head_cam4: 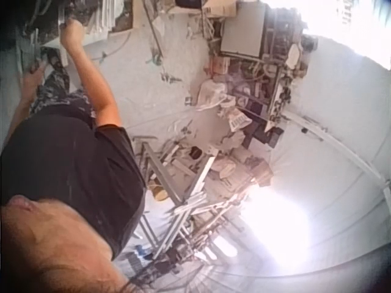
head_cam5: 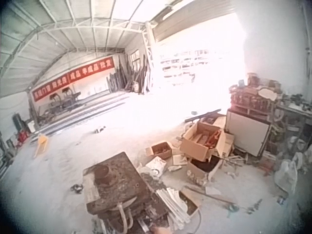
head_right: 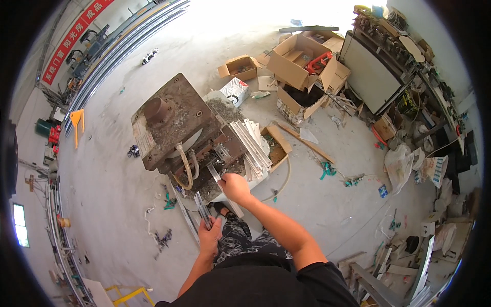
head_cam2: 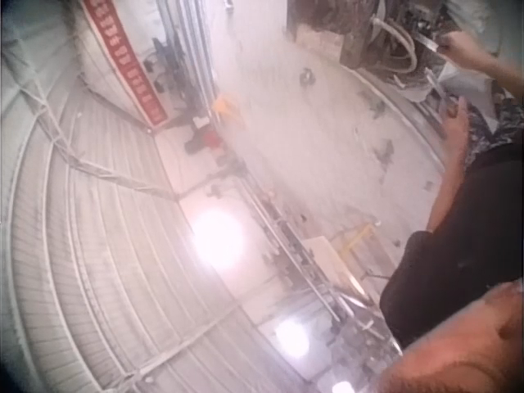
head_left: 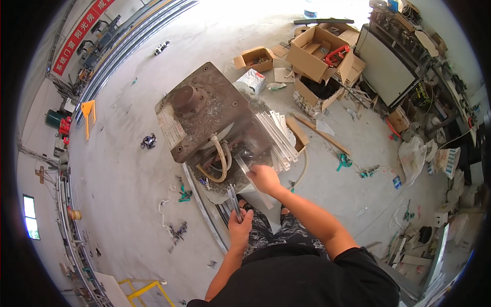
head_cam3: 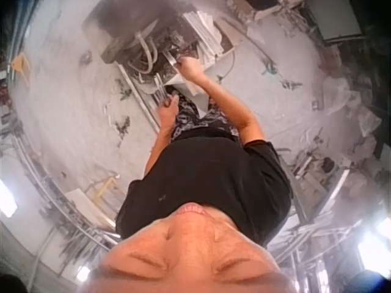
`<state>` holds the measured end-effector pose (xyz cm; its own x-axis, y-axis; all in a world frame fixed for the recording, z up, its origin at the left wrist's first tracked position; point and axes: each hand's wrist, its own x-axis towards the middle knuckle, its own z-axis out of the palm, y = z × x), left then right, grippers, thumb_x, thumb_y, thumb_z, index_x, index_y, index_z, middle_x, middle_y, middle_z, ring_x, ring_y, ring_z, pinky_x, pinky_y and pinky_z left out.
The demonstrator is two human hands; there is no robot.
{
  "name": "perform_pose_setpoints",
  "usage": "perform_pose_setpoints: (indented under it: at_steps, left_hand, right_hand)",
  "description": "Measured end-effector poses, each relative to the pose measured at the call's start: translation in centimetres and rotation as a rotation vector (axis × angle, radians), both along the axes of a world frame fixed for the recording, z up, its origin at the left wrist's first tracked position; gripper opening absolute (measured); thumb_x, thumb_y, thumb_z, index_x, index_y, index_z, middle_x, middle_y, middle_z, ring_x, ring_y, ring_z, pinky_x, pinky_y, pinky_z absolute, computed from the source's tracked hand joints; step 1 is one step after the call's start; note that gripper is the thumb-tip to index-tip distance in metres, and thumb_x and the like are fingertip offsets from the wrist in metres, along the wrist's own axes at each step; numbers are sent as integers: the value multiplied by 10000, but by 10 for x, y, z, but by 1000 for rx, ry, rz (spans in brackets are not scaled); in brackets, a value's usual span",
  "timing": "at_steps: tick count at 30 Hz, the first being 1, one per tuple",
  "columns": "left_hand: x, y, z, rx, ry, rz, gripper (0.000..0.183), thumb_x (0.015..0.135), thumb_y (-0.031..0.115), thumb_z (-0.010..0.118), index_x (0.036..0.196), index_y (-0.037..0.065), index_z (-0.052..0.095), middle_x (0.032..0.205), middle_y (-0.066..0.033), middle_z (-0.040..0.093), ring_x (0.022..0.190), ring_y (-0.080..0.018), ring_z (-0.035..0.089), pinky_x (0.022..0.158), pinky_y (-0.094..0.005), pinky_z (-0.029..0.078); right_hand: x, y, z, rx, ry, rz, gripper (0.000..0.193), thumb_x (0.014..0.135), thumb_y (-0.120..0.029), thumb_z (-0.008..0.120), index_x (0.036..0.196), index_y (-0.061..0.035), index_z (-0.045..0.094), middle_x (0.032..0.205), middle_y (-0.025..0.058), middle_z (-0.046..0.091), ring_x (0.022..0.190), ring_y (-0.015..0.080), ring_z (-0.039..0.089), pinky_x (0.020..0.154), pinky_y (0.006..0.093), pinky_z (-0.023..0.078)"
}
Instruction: The person picks up and aligns small white metal strips onto a large industrial machine base.
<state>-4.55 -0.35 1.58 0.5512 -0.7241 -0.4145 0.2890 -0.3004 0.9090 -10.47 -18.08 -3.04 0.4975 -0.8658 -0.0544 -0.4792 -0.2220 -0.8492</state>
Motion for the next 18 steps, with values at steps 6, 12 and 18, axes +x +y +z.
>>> perform_pose_setpoints:
  at_steps: [6, 12, 18]
  left_hand:
    - [-1, -6, -4, 126, 69, -151, 266, 846, 222, 669, 1003, 26, 584, 665, 64, 486, 508, -18, 367, 460, -181, 281]
    - [31, -9, -4, 257, -531, -557, 167, 784, 217, 666, 894, 93, 645, 653, -34, 553, 553, -146, 513, 520, -293, 389]
    - [55, -18, 36, 102, -1010, -704, 192, 677, 83, 625, 860, 134, 654, 752, -75, 623, 695, -292, 599, 587, -368, 467]
  right_hand:
    - [-40, 50, 36, 305, -284, -140, 193, 851, -175, 601, 829, 17, 601, 644, 119, 592, 601, 249, 587, 554, 350, 455]
    - [-79, 59, 52, 419, -420, -185, 156, 816, -82, 626, 932, 18, 595, 792, 101, 610, 641, 173, 610, 571, 305, 478]
    - [-98, 28, 110, -845, 200, 300, 349, 688, -102, 637, 1026, -47, 568, 947, 106, 606, 852, 265, 610, 1055, 403, 318]
